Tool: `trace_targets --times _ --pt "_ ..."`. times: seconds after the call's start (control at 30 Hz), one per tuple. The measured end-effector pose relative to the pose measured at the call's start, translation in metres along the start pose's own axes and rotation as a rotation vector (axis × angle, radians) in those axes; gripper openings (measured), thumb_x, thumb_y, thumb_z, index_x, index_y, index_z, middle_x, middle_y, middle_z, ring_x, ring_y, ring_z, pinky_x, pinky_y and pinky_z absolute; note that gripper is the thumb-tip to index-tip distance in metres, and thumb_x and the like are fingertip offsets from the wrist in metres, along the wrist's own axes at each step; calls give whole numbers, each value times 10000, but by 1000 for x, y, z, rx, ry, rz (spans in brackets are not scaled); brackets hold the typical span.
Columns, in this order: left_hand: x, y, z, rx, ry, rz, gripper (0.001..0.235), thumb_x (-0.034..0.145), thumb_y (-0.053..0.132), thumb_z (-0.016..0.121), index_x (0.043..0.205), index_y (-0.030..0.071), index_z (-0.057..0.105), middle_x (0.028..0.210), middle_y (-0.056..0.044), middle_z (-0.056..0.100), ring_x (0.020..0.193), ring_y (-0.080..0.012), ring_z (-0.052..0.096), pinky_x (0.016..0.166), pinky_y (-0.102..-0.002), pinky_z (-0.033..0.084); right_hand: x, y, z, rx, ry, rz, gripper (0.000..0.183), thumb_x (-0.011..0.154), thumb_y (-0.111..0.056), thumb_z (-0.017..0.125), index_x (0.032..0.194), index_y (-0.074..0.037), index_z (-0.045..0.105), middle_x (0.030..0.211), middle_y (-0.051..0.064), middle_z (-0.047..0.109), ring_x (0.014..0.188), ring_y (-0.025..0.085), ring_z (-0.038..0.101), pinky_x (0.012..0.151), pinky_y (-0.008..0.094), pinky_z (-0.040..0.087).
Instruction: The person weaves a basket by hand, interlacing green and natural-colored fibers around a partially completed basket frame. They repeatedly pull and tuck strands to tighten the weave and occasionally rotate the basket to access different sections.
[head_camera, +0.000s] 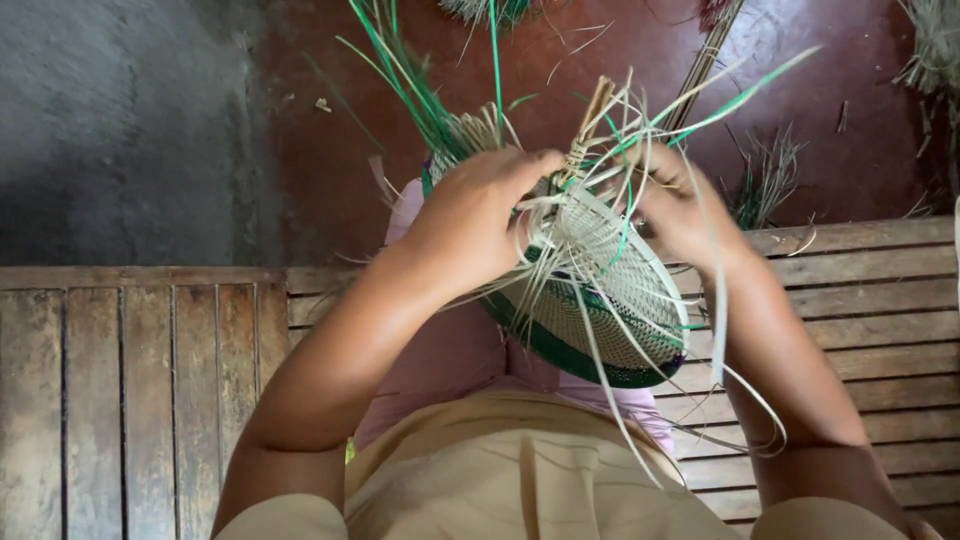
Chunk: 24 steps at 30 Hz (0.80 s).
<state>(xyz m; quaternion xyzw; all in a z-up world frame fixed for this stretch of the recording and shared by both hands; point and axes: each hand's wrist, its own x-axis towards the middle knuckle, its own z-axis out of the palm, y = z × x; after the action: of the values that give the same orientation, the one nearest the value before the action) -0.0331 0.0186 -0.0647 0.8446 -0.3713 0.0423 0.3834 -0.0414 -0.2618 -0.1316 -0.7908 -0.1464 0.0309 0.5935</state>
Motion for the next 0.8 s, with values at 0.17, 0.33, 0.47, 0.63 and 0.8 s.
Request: trace_targets --times 0.17,0.33,0.47,0.63,0.8 --pt "1 -19 15 318 194 85 377 778 142 808 1135 241 742 1033 -47 542 1020 -341 581 781 -500 481 1 1 -9 681 74 213 132 949 -131 571 1049 -48 593 816 26 652 578 0 566 485 123 466" --pt "16 3 0 242 39 55 333 861 32 744 1147 198 772 1409 -64 602 1395 -389 426 1090 -608 311 2 2 -31 983 -42 238 34 993 -100 610 973 -102 637 726 0 655 552 59 538 438 160 343" --pt "22 -3 5 156 -6 191 361 840 -96 731 1167 53 750 1085 -128 740 1151 -367 621 1085 -606 366 0 24 -46 659 200 324 51 1054 -155 649 1023 -146 609 825 40 672 554 77 591 504 156 466" --pt "30 -12 10 71 -7 220 372 798 -170 682 1104 29 756 909 -87 706 915 -324 626 978 -591 417 -2 16 -47 1189 129 298 90 985 -128 661 1070 -118 689 985 95 770 995 295 731 925 468 560" --pt "28 -12 5 31 -37 210 298 884 -108 670 1146 15 740 1000 -122 726 979 -340 641 1067 -649 407 6 -1 -44 979 48 149 45 1085 -144 620 1095 -150 664 717 -29 612 535 34 498 466 150 415"
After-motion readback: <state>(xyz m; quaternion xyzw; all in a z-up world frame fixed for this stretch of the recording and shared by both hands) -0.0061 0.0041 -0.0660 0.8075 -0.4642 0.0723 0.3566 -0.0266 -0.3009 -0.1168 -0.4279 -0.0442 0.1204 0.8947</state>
